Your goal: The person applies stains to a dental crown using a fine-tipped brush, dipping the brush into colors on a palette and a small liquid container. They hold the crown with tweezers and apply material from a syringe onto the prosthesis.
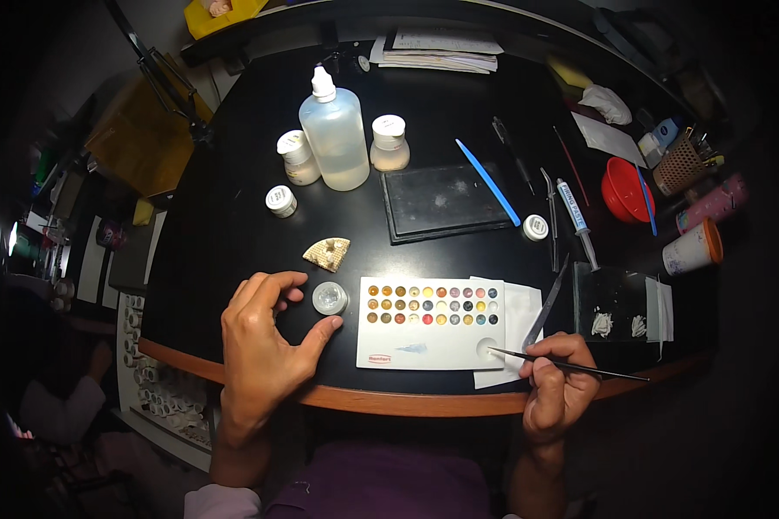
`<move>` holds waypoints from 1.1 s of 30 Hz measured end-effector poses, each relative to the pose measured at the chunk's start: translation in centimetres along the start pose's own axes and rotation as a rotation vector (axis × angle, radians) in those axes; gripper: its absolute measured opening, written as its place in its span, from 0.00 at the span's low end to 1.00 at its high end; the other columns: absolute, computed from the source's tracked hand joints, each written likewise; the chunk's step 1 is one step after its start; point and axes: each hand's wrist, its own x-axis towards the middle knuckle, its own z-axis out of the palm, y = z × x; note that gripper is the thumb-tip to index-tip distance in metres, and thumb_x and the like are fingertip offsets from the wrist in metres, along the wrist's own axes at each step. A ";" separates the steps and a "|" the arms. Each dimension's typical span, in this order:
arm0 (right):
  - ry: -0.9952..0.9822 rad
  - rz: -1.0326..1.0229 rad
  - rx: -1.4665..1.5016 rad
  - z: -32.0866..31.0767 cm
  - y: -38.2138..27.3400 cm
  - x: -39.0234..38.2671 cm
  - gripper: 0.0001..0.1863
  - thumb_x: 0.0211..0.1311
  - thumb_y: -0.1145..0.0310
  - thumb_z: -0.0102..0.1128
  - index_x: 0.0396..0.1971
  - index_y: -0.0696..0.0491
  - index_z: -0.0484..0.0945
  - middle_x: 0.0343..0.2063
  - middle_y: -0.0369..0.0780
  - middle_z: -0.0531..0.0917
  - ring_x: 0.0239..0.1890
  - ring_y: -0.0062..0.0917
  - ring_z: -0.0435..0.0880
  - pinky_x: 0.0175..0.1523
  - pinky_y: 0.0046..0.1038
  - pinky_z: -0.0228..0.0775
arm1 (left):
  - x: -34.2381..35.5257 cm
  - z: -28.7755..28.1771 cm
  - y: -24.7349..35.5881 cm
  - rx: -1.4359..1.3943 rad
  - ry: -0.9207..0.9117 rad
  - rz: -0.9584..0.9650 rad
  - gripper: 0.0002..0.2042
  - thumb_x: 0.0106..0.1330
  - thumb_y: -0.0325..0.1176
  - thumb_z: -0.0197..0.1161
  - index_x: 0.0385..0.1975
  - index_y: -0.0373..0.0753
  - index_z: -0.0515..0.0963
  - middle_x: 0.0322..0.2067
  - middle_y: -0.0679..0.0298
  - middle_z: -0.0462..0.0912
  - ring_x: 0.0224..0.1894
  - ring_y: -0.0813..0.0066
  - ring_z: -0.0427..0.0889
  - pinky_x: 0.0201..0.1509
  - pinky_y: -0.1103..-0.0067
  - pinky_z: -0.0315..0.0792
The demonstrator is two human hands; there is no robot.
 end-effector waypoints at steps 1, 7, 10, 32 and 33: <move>-0.006 0.007 -0.019 -0.2 -0.2 0.0 0.08 0.56 0.76 0.49 0.30 0.63 0.76 0.23 0.40 0.75 0.24 0.18 0.72 0.33 0.19 0.65 | -0.1 0.3 0.1 0.001 0.007 -0.008 0.23 0.46 0.31 0.84 0.42 0.33 0.84 0.32 0.60 0.83 0.35 0.66 0.82 0.41 0.73 0.76; 0.005 0.012 0.003 -0.1 -0.2 0.0 0.07 0.56 0.75 0.49 0.29 0.63 0.76 0.23 0.40 0.74 0.23 0.17 0.72 0.33 0.18 0.65 | -0.7 1.5 -0.1 0.020 0.084 0.015 0.16 0.46 0.31 0.81 0.35 0.41 0.85 0.29 0.70 0.82 0.32 0.73 0.78 0.42 0.72 0.62; -0.003 -0.081 -0.010 -0.2 0.0 -0.2 0.07 0.56 0.75 0.51 0.30 0.63 0.76 0.23 0.40 0.75 0.24 0.18 0.72 0.32 0.19 0.64 | -1.0 1.3 0.1 0.007 0.173 0.123 0.16 0.44 0.30 0.79 0.35 0.42 0.84 0.29 0.70 0.82 0.34 0.71 0.78 0.44 0.72 0.63; -0.395 -0.265 -0.020 9.1 -1.7 -3.1 0.06 0.57 0.83 0.61 0.35 0.64 0.83 0.24 0.46 0.87 0.24 0.24 0.88 0.28 0.21 0.80 | -4.1 0.5 -0.6 -0.051 0.161 0.320 0.20 0.40 0.30 0.80 0.37 0.44 0.85 0.41 0.68 0.92 0.41 0.72 0.83 0.53 0.73 0.61; -0.395 -0.266 -0.026 9.1 -1.7 -3.1 0.06 0.57 0.83 0.61 0.35 0.64 0.83 0.24 0.46 0.87 0.24 0.24 0.88 0.28 0.21 0.81 | -4.0 0.4 -0.6 -0.044 0.149 0.330 0.21 0.38 0.28 0.79 0.37 0.43 0.84 0.41 0.66 0.92 0.41 0.71 0.84 0.53 0.74 0.63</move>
